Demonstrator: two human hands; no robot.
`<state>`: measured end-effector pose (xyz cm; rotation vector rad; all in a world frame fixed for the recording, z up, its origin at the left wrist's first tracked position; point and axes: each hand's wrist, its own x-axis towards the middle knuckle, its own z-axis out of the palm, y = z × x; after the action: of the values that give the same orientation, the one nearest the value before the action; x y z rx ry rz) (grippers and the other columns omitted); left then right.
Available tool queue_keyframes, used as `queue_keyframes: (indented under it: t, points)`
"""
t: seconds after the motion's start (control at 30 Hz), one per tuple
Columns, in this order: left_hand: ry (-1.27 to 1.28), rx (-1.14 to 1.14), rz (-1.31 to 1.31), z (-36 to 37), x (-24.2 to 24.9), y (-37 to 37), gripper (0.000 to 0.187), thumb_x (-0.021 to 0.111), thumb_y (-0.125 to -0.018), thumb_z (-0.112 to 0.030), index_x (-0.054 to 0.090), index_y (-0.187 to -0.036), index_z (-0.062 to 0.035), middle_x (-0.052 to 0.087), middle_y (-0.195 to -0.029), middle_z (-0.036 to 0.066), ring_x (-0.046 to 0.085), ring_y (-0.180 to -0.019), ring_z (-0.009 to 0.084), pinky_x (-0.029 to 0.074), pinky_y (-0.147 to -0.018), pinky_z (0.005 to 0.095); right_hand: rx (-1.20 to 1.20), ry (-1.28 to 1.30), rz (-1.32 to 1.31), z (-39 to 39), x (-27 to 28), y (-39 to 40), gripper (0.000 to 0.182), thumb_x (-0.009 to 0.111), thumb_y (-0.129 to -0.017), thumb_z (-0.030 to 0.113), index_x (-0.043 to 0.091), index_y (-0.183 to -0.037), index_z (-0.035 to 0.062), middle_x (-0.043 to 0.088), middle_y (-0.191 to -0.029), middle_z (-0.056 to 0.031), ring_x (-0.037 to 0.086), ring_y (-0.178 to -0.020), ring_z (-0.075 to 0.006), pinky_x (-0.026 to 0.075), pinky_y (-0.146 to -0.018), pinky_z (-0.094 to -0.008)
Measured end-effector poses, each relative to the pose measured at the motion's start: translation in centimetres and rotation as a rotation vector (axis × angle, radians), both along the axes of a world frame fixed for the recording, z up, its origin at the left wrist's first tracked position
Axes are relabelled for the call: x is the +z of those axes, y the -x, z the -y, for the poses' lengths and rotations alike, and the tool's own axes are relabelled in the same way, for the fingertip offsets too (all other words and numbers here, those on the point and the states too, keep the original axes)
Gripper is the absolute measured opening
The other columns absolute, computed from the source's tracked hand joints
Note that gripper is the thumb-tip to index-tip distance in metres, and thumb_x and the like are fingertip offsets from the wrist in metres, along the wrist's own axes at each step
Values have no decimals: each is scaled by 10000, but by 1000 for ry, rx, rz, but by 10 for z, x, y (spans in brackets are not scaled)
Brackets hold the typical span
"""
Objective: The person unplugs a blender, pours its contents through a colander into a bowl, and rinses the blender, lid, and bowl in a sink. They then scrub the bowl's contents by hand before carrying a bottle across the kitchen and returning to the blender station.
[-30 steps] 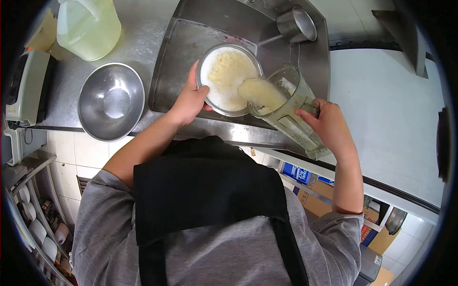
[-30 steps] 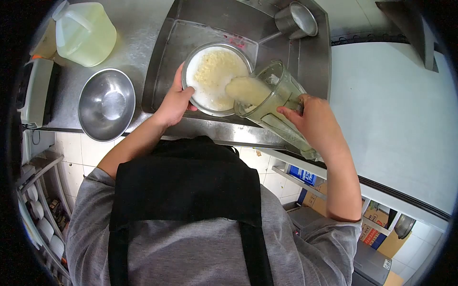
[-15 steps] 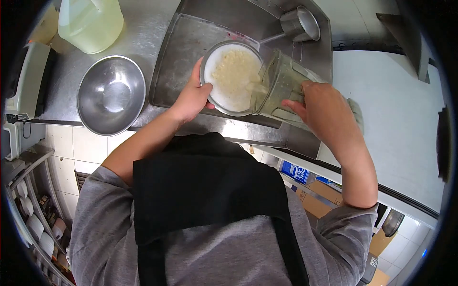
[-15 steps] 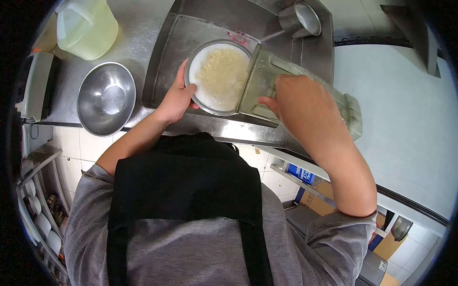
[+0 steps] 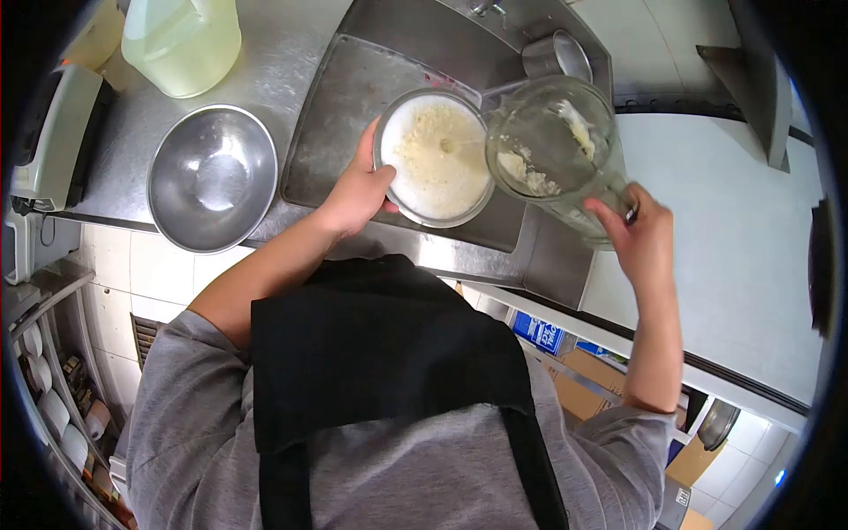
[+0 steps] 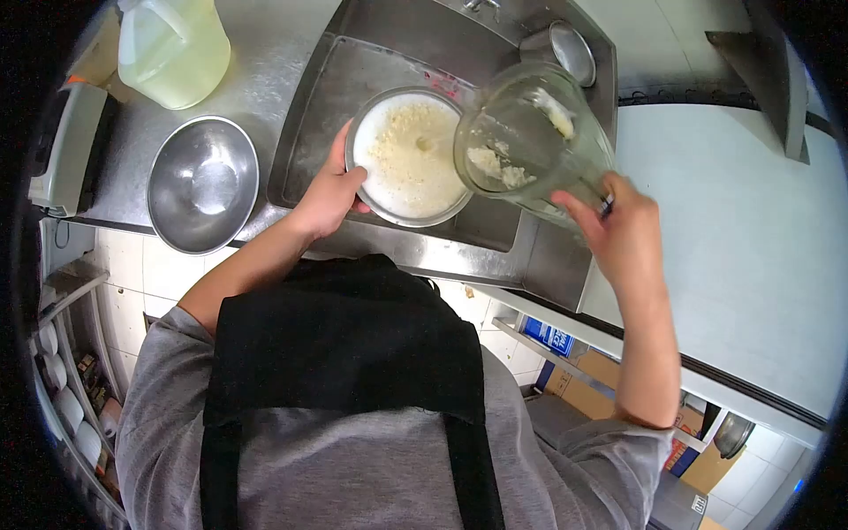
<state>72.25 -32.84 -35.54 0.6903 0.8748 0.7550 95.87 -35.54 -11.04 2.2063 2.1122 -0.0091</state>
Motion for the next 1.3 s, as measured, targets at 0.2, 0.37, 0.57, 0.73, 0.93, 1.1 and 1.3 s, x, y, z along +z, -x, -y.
queue_keyframes:
  t: [0.2,0.37,0.57,0.73,0.93,1.1,1.3]
  points:
    - [62,4,-16,-1,-6,3,728,420,-886,-37,105,-1500,-270,443,-1347,90,569,-977,167,524,-568,260,-87,-322,-192,67,-46,-67,478,838,-698,337,479,-676,21,466,-519,-62,365,-486,-158,367,-465,-254]
    - [112,20,-30,4,-19,3,721,428,-889,-58,117,-1495,-293,454,-1341,64,547,-970,147,494,-573,251,-97,-471,-421,98,-77,-79,496,861,-659,341,463,-664,45,488,-540,-49,390,-488,-172,377,-468,-260]
    - [127,59,-52,4,-20,5,740,410,-870,-18,136,-1491,-310,452,-1328,35,547,-881,97,432,-501,205,59,-372,-234,88,-49,-63,502,861,-634,366,477,-681,47,471,-522,-63,379,-473,-212,370,-443,-270]
    - [89,50,-80,3,-25,9,742,414,-867,-19,135,-1491,-308,455,-1323,43,546,-893,105,447,-520,209,-31,-68,-100,28,12,15,430,802,-696,382,591,-724,9,588,-578,-99,558,-487,-246,443,-465,-324]
    - [46,58,-88,-1,-22,3,724,431,-890,-49,120,-1495,-296,464,-1324,76,554,-921,150,473,-558,230,437,195,333,-25,-22,78,249,708,-780,266,650,-747,26,665,-703,-143,685,-667,-300,544,-579,-372]
    - [71,57,-39,-6,-29,-7,729,437,-898,-30,103,-1501,-266,455,-1334,116,572,-933,189,514,-555,266,532,304,499,-52,-41,102,81,638,-782,95,663,-762,20,680,-753,-152,694,-724,-310,563,-627,-362]
    - [35,105,46,-19,-23,-11,719,430,-871,15,145,-1487,-223,490,-1260,182,601,-868,226,543,-532,329,509,412,572,-67,-47,123,265,690,-800,282,659,-796,19,663,-743,-172,672,-739,-347,538,-647,-427]
